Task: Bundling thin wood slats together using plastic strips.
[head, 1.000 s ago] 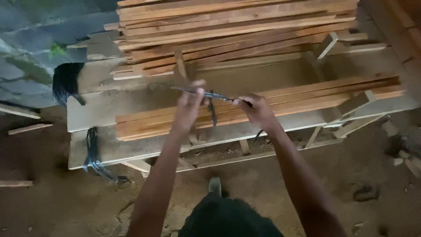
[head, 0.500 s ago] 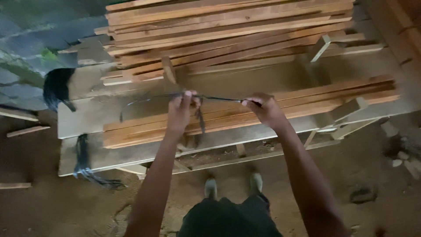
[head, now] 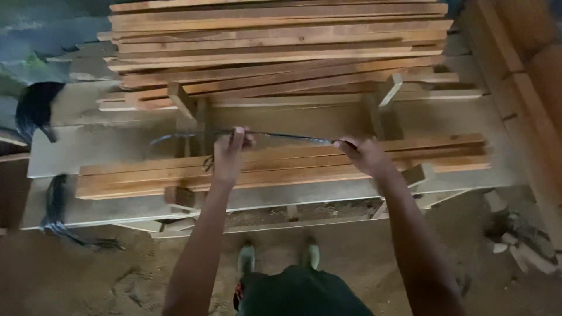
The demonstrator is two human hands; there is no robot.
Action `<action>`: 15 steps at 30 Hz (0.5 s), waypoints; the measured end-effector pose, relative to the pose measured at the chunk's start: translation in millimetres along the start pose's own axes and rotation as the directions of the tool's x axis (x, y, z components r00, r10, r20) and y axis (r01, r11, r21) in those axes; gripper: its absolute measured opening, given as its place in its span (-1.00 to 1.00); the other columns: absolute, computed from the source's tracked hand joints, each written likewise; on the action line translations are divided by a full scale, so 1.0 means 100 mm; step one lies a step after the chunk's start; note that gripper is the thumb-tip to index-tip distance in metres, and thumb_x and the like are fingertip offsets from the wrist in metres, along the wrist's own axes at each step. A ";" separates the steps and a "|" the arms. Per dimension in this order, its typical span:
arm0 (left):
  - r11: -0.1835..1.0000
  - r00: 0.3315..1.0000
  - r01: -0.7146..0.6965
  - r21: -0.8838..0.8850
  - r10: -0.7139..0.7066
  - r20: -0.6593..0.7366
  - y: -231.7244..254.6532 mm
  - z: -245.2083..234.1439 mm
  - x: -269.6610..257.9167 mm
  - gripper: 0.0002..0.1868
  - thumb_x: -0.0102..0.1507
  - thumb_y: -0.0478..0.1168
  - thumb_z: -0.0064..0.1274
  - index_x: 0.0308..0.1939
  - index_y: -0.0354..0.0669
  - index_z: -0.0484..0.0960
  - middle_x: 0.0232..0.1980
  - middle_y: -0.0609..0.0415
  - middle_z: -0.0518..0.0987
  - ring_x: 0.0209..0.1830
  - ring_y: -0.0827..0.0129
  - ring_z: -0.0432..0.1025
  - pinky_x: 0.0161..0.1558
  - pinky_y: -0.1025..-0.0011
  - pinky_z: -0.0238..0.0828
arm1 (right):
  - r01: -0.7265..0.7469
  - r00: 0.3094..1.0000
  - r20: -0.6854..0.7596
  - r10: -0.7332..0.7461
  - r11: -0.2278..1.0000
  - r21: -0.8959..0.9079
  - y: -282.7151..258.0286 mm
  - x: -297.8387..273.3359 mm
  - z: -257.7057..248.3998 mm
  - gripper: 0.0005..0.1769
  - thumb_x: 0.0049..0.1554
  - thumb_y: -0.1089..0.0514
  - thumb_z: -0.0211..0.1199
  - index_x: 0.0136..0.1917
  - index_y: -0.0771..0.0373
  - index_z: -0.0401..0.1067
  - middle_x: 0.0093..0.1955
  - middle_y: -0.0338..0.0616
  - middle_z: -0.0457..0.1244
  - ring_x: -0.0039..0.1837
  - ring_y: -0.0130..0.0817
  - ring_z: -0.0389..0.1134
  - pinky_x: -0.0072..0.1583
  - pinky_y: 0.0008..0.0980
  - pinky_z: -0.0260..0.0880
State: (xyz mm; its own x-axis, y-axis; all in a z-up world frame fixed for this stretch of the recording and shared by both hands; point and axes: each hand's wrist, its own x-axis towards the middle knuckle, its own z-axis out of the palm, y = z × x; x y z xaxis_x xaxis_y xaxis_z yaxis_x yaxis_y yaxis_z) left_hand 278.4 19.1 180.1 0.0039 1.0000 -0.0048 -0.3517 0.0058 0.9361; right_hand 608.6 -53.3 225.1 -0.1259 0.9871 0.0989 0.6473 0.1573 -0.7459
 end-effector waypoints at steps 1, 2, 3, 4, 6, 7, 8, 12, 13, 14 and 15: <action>0.998 1.000 0.019 0.052 -0.019 -0.001 0.03 0.14 -0.06 -0.70 0.46 -0.15 -0.04 -0.08 -0.36 0.65 -0.25 -0.09 0.63 -0.24 0.23 0.57 -0.08 0.15 0.62 | 0.032 0.999 -0.003 -0.032 0.994 -0.107 0.02 -0.01 -0.09 -0.80 0.31 0.13 0.23 -0.03 0.33 0.52 -0.36 0.08 0.28 -0.32 -0.06 0.30 -0.15 -0.08 0.30; 0.994 0.999 0.039 0.104 -0.039 -0.003 0.07 0.27 -0.12 -0.70 0.47 -0.16 -0.07 -0.06 -0.35 0.65 -0.22 -0.10 0.63 -0.21 0.21 0.57 -0.04 0.14 0.60 | 0.063 0.998 -0.003 -0.065 0.975 -0.213 0.03 -0.01 -0.17 -0.80 0.30 0.08 0.26 -0.07 0.25 0.54 -0.35 0.11 0.34 -0.29 0.07 0.41 -0.15 -0.07 0.38; 0.994 0.999 0.042 0.103 -0.041 -0.011 -0.06 0.33 -0.13 -0.70 0.47 -0.16 -0.07 -0.06 -0.35 0.65 -0.22 -0.10 0.63 -0.21 0.21 0.57 -0.04 0.14 0.60 | 0.065 0.998 0.006 -0.066 0.975 -0.212 0.14 0.01 -0.20 -0.80 0.30 0.08 0.26 -0.07 0.25 0.54 -0.35 0.11 0.34 -0.29 0.07 0.41 -0.15 -0.07 0.38; 0.999 0.999 0.043 0.031 -0.044 0.009 -0.18 0.39 -0.14 -0.78 0.42 -0.15 0.03 -0.07 -0.25 0.66 -0.20 -0.05 0.64 -0.18 0.25 0.57 -0.01 0.15 0.59 | -0.003 0.998 0.059 0.017 0.971 -0.238 0.24 0.03 -0.23 -0.77 0.32 0.02 0.18 0.13 0.16 0.47 -0.12 0.13 0.37 -0.08 0.20 0.41 0.03 0.09 0.37; 0.998 0.999 0.041 -0.040 -0.040 0.023 -0.27 0.59 -0.23 -0.83 0.38 -0.14 0.12 -0.09 -0.16 0.66 -0.17 0.01 0.64 -0.15 0.28 0.57 0.03 0.16 0.58 | -0.061 0.989 0.114 0.095 0.962 -0.266 0.33 0.09 -0.23 -0.63 0.33 -0.05 0.10 0.33 0.08 0.39 0.11 0.15 0.40 0.12 0.32 0.42 0.22 0.26 0.35; 0.998 0.999 0.030 -0.061 -0.028 0.040 -0.25 0.73 -0.32 -0.83 0.37 -0.14 0.14 -0.10 -0.16 0.68 -0.19 0.02 0.65 -0.16 0.31 0.57 0.01 0.18 0.57 | -0.107 0.976 0.151 0.159 0.946 -0.307 0.31 0.12 -0.20 -0.50 0.32 -0.16 0.05 0.48 -0.08 0.20 0.24 0.07 0.35 0.24 0.24 0.37 0.32 0.25 0.26; 0.996 0.998 0.019 -0.082 -0.015 0.056 -0.23 0.88 -0.41 -0.83 0.36 -0.14 0.16 -0.11 -0.16 0.69 -0.21 0.02 0.65 -0.18 0.33 0.56 0.00 0.19 0.56 | -0.149 0.957 0.184 0.224 0.925 -0.350 0.29 0.15 -0.17 -0.33 0.31 -0.27 0.01 0.62 -0.24 0.00 0.38 -0.01 0.30 0.36 0.15 0.33 0.42 0.23 0.18; 0.999 0.991 -0.022 0.024 0.018 0.131 -0.64 1.06 -0.38 -0.76 0.37 -0.15 0.19 -0.06 -0.28 0.69 -0.17 -0.09 0.65 -0.11 0.22 0.56 0.00 0.07 0.51 | -0.127 0.936 0.283 0.210 0.950 -0.287 -0.20 0.17 -0.01 -0.28 0.25 -0.23 -0.01 0.62 -0.24 -0.04 0.13 0.03 0.42 0.14 0.19 0.47 0.22 0.17 0.39; 0.999 0.987 0.045 0.007 -0.045 0.153 -0.58 1.09 -0.42 -0.79 0.37 -0.16 0.18 -0.08 -0.25 0.70 -0.19 -0.05 0.62 -0.17 0.26 0.52 0.01 0.14 0.49 | -0.033 0.967 0.247 0.059 0.994 -0.107 -0.11 0.18 0.14 -0.37 0.30 -0.20 -0.01 0.57 -0.05 0.06 0.22 0.11 0.37 0.26 0.20 0.38 0.31 0.16 0.31; 0.994 0.978 0.112 -0.009 -0.108 0.176 -0.53 1.12 -0.45 -0.82 0.38 -0.17 0.16 -0.09 -0.22 0.70 -0.21 -0.01 0.60 -0.22 0.29 0.49 0.02 0.21 0.46 | 0.074 0.979 0.184 -0.086 0.995 0.071 -0.03 0.19 0.30 -0.42 0.36 -0.18 -0.02 0.52 0.13 0.17 0.31 0.18 0.31 0.38 0.22 0.30 0.40 0.15 0.24; 0.994 0.979 0.110 -0.006 -0.107 0.174 -0.52 1.12 -0.41 -0.82 0.38 -0.17 0.16 -0.09 -0.22 0.70 -0.21 -0.01 0.60 -0.22 0.29 0.49 0.02 0.21 0.46 | 0.077 0.979 0.184 -0.089 0.994 0.073 -0.02 0.19 0.34 -0.42 0.36 -0.18 -0.02 0.52 0.13 0.17 0.31 0.18 0.31 0.38 0.22 0.30 0.40 0.15 0.24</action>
State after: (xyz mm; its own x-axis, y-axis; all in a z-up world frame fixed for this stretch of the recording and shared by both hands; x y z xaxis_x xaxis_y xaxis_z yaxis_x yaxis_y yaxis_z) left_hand 401.7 -22.3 171.1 0.2046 0.9779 -0.0435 -0.3552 0.1156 0.9276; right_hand 579.6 -35.7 206.2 -0.3190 0.9468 0.0420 0.5788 0.2297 -0.7825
